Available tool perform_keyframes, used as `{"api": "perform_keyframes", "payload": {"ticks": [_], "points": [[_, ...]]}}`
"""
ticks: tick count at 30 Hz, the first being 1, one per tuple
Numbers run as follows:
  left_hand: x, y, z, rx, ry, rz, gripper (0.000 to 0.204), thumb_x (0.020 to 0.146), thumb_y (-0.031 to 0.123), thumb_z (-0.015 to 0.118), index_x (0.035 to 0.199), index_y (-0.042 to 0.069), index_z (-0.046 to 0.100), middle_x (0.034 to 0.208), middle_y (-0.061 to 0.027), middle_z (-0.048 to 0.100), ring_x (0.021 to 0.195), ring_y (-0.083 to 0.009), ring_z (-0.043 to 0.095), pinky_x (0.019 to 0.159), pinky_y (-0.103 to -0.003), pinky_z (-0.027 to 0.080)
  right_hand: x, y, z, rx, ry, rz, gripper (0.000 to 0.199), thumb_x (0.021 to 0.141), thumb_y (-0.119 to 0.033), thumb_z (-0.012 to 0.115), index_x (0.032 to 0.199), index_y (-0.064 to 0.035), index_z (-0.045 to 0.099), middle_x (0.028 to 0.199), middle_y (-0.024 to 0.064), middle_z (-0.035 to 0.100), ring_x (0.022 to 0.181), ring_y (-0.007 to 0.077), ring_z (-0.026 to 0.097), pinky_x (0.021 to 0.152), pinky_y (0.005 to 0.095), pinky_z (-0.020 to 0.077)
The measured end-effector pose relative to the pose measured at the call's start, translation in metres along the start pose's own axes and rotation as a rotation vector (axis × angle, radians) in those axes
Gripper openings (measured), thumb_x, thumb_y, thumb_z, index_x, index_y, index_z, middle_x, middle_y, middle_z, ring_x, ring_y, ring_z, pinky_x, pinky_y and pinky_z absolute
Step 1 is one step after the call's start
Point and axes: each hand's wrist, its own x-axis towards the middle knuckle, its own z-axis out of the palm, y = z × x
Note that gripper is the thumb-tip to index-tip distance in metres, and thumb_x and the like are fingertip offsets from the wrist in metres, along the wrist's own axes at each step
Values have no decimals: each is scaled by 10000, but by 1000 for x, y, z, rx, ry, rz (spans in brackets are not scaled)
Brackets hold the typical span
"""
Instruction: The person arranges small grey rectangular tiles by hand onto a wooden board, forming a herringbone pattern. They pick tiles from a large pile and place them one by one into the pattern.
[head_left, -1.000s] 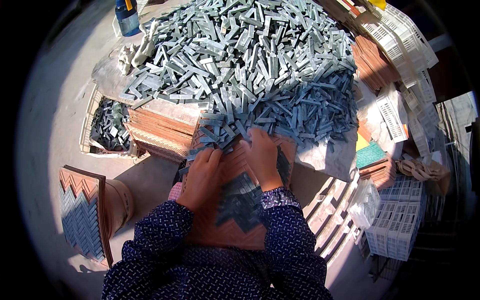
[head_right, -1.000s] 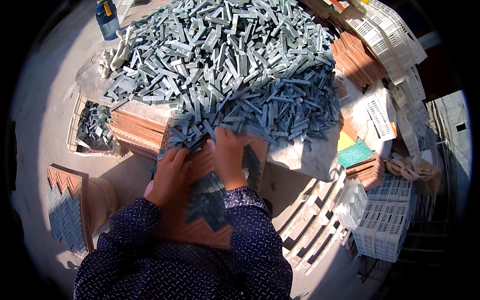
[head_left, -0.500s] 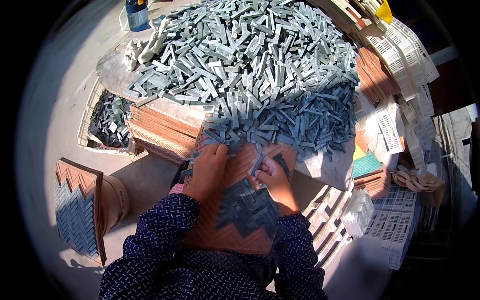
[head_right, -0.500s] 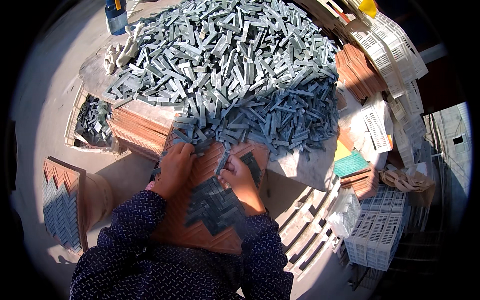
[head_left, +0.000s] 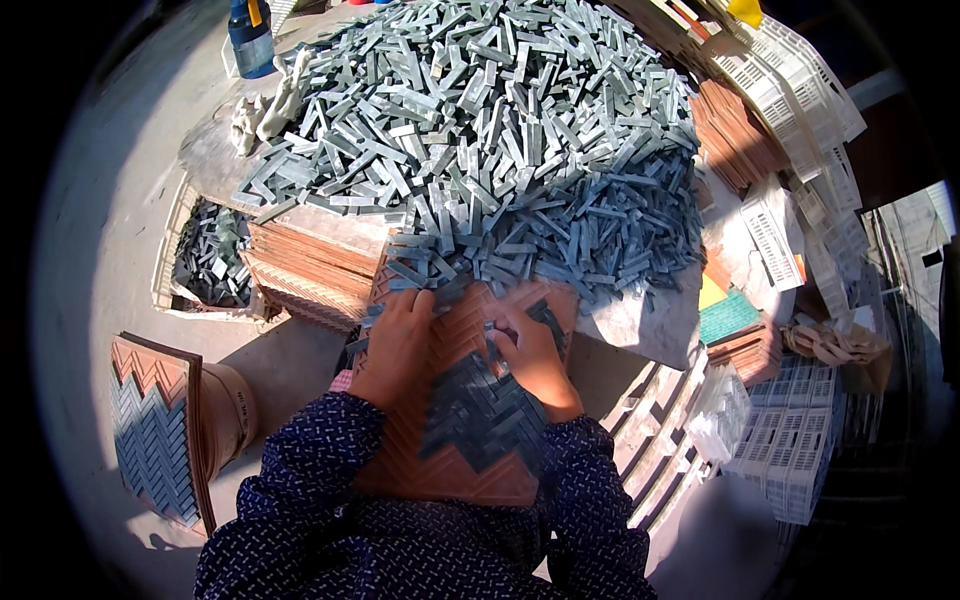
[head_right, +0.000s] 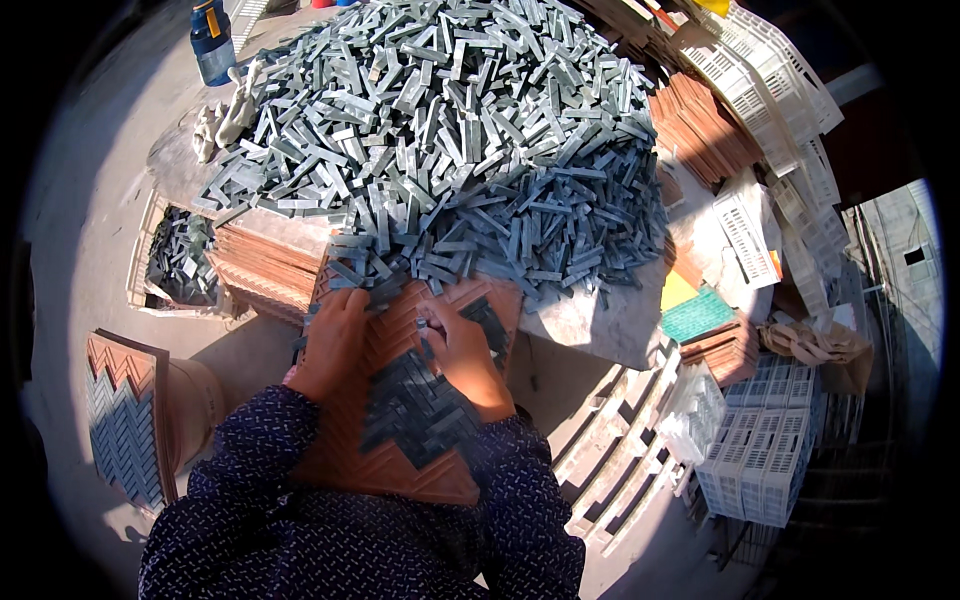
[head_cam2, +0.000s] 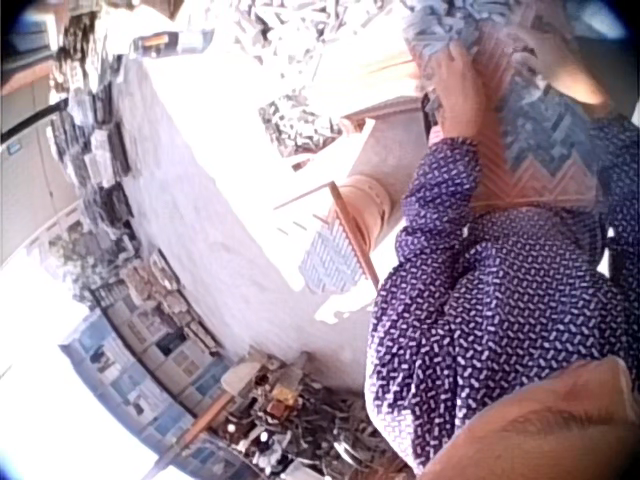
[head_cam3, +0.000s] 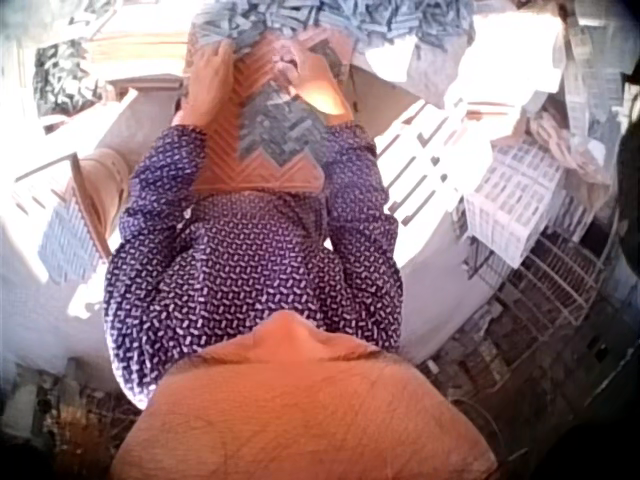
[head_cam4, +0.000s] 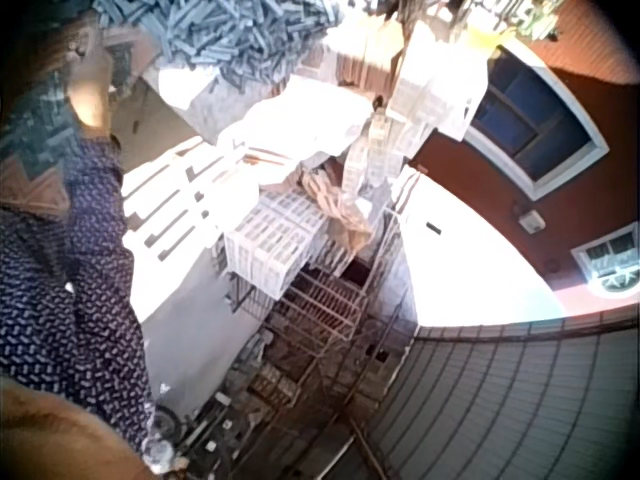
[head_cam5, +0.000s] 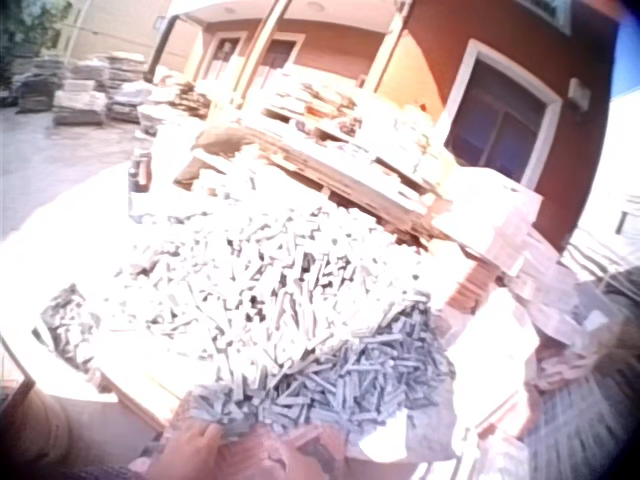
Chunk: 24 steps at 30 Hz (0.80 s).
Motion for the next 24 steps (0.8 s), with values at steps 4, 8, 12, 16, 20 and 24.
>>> {"api": "perform_keyframes", "payload": {"ticks": [4,8,12,16,20,24], "points": [[0,-1,-2,-33,4,33,145,795,36,576,919,22,502,883,-158,531,873,-359,539,739,-431,449,3,11,-1,-88,-148,-36,221,851,-21,581,1070,6,554,873,133,634,734,220,618,683,311,489],[2,-2,-5,-42,-19,39,128,799,26,540,922,22,502,874,-159,527,862,-364,535,730,-431,449,7,10,-8,-173,-229,-78,232,803,-15,614,1028,14,568,928,176,601,839,315,604,740,358,476],[1,1,-2,14,-18,38,115,807,13,511,921,25,501,876,-159,526,859,-365,532,724,-436,447,8,10,-9,-284,-269,-171,224,764,-13,630,983,11,590,968,167,595,927,348,573,791,383,459],[0,1,-4,-33,29,40,127,796,9,537,916,32,503,873,-161,529,854,-361,533,710,-428,447,7,6,-12,-320,-283,-221,245,764,-23,634,1004,0,595,981,163,596,938,358,563,802,391,454],[-3,3,-8,-156,19,-56,153,768,-3,578,901,30,509,857,-164,536,858,-361,533,703,-415,441,7,10,-18,-401,-321,-252,317,760,-35,642,1074,-24,597,1026,160,600,961,352,562,819,389,453],[-20,12,-19,-298,-60,-158,155,763,-12,590,893,21,510,846,-166,541,831,-365,542,690,-414,441,0,-1,-14,-333,-177,-248,301,777,-29,624,1076,-34,592,1013,173,597,954,384,559,797,418,465]]}}
